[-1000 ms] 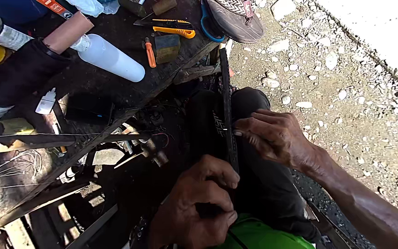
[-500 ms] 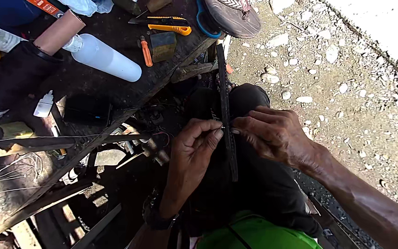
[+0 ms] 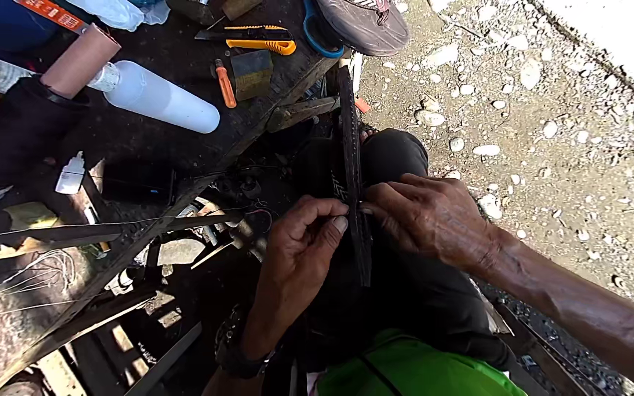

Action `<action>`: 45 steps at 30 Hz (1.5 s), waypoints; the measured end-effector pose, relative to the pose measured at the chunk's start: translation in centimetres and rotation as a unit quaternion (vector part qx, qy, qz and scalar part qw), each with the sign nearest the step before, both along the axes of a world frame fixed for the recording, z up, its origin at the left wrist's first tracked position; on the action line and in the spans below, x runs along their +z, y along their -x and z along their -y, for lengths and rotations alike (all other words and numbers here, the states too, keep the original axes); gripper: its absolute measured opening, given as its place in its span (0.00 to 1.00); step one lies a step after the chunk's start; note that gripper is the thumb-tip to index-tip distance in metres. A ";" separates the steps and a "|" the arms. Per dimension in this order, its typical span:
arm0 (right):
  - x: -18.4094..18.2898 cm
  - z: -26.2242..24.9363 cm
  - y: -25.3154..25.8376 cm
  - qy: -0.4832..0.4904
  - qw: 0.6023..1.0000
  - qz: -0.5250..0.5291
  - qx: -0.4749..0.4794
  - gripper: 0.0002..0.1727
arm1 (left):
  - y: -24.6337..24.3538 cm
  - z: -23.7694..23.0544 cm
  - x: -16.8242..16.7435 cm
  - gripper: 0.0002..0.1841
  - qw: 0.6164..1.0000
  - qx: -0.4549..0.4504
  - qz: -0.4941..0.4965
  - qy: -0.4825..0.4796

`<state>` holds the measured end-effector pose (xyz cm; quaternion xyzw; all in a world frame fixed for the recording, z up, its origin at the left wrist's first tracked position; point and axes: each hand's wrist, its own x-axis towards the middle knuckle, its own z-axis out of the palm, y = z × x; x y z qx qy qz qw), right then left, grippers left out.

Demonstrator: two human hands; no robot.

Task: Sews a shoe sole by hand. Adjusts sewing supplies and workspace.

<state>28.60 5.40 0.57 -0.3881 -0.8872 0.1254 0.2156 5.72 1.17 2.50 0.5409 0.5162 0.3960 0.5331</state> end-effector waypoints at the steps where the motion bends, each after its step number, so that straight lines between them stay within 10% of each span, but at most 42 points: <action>1: 0.0 0.0 -0.1 0.007 1.000 -0.004 -0.014 0.22 | -0.3 0.1 0.3 0.09 0.999 0.002 -0.036 -0.015; 14: -2.4 3.2 -9.1 0.132 0.957 0.016 -0.258 0.26 | -3.0 0.6 0.5 0.22 0.933 0.040 -0.343 -0.100; 21: -2.0 4.3 -7.3 0.378 0.874 -0.292 -0.085 0.24 | -0.4 0.8 0.6 0.15 0.994 0.061 0.009 -0.094; 26: -1.2 4.1 -4.5 0.314 0.842 -0.434 -0.060 0.11 | 2.0 2.0 0.6 0.11 0.995 0.068 0.047 -0.060; 33: -1.5 2.3 0.8 0.196 0.938 -0.262 -0.117 0.15 | 3.0 2.3 0.0 0.10 0.992 0.084 0.074 -0.052; 40: -0.8 1.6 1.1 0.168 0.938 -0.288 -0.088 0.12 | 3.2 2.2 -0.5 0.09 0.990 0.089 0.098 -0.043; 42: -0.9 1.7 1.2 0.218 0.906 -0.360 -0.054 0.09 | 3.2 2.1 -0.6 0.10 0.988 0.093 0.115 -0.036; 45: -0.3 2.8 -0.6 0.486 0.694 -0.524 0.085 0.08 | 3.8 1.8 -1.4 0.10 0.978 0.118 0.170 -0.012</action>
